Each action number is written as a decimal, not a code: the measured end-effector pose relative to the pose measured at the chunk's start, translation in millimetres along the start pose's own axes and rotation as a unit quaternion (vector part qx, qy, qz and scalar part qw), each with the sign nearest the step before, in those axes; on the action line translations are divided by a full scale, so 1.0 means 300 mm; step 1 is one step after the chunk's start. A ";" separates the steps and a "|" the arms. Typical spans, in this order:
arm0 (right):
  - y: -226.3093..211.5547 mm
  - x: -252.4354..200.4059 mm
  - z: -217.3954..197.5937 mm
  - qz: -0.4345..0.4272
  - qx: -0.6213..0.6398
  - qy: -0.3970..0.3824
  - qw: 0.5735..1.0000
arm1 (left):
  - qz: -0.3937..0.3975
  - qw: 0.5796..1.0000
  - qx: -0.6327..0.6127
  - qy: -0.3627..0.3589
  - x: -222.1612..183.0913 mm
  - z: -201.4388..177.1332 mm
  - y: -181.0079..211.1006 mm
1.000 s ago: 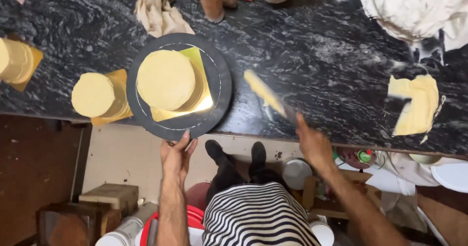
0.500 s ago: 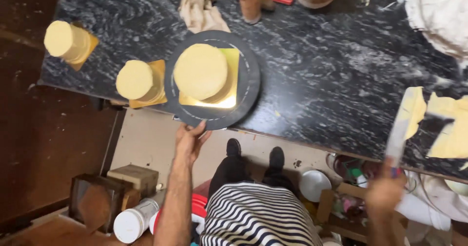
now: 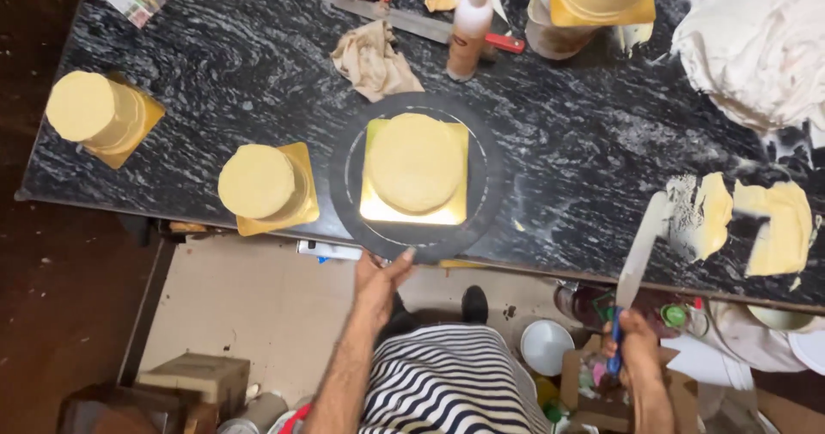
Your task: Apply frosting to the sides and tops of multiple small round cakes using a spatula and turntable.
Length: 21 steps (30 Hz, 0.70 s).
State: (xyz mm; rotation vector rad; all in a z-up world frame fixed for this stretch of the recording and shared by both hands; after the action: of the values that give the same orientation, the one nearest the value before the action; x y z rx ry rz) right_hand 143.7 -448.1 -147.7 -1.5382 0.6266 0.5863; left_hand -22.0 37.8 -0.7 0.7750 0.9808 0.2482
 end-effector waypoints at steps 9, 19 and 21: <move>-0.298 -0.382 0.409 -0.082 -0.043 -0.078 0.993 | -0.071 0.979 0.051 -0.182 -0.054 0.012 -0.058; -0.665 -0.753 0.824 -0.373 -0.356 -0.122 0.848 | 0.031 0.994 -0.085 -0.063 0.063 -0.166 0.041; -0.668 -0.769 0.858 -0.409 -0.420 -0.084 0.806 | 0.049 0.992 -0.106 -0.050 0.053 -0.173 0.086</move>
State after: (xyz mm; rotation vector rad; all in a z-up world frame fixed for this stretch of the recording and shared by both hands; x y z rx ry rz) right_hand 118.5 -173.5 141.5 -2.3228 -0.5569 0.3052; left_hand -52.1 89.2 -9.8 0.6361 0.8074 0.3891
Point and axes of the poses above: each hand's wrist, its own x-axis towards the middle knuckle, its own z-axis out of the palm, y = z × x, the point moved 2 cm from there along x, towards the middle knuckle, and after that the axes turned 1 degree about -x, right-handed, at the moved point
